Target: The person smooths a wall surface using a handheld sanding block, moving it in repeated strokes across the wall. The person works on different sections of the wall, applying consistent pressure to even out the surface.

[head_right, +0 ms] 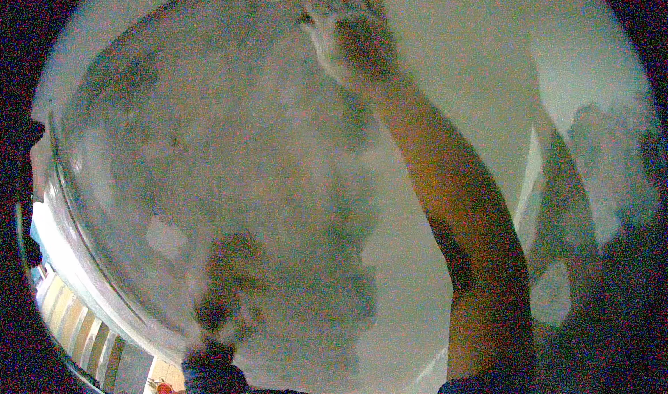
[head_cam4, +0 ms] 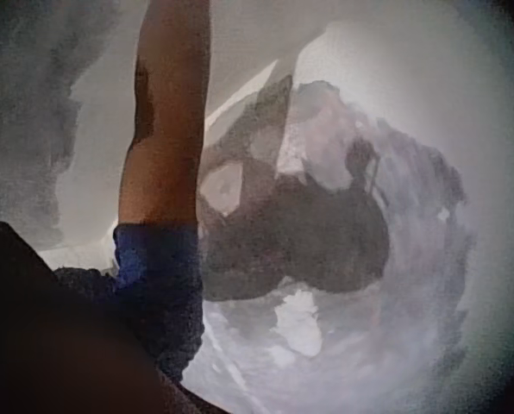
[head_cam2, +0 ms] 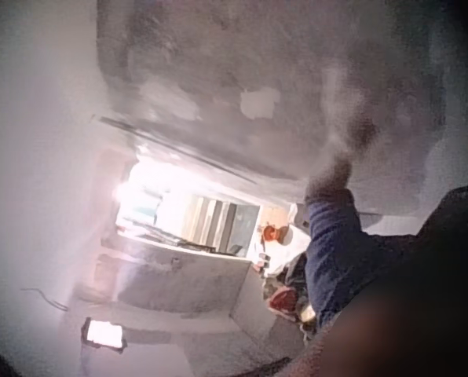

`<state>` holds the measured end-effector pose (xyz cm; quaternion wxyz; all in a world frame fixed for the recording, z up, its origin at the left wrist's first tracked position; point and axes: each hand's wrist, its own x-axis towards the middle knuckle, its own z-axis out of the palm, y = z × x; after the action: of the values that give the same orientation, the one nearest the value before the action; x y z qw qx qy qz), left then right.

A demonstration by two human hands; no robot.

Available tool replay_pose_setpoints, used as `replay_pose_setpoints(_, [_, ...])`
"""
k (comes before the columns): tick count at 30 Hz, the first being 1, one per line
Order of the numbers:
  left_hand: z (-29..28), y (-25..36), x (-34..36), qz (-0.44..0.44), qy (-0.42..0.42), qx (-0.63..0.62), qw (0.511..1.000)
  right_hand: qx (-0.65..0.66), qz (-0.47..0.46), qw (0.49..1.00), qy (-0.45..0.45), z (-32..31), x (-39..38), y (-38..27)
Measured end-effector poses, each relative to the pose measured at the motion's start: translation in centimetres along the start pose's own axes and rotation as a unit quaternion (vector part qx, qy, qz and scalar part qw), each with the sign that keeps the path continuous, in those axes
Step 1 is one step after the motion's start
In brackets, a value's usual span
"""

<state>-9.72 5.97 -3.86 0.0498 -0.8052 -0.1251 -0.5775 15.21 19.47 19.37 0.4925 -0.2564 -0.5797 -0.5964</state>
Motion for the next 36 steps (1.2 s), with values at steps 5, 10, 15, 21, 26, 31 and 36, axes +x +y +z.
replay_pose_setpoints(5, [-7.6,-7.2,5.1,0.02,0.128,0.356,0.925,0.089,-0.065,0.986,-0.127,-6.0,-9.7,-6.2])
replay_pose_setpoints(10, [-9.9,-13.3,6.5,0.076,0.122,0.466,0.873,0.106,-0.186,0.958,-0.189,-8.6,-14.8,-5.8])
replay_pose_setpoints(15, [-9.4,-15.0,6.3,0.087,0.108,0.535,0.834,-0.079,-0.097,0.992,0.032,-0.4,-2.3,4.0])
replay_pose_setpoints(21, [-10.0,-14.4,6.4,0.084,0.104,0.523,0.842,-0.047,0.011,0.999,-0.016,-0.6,2.0,0.1])
replay_pose_setpoints(26, [-9.6,-14.5,6.3,0.1,0.117,0.532,0.832,0.004,-0.155,0.985,-0.071,-4.7,-5.3,-2.9])
replay_pose_setpoints(31, [-9.5,-14.2,6.8,0.099,0.11,0.525,0.838,0.076,0.109,0.988,-0.077,-0.4,5.1,6.9])
replay_pose_setpoints(36, [-9.8,-13.2,7.9,0.102,0.107,0.532,0.834,0.014,0.051,0.995,-0.087,1.0,3.1,8.0])
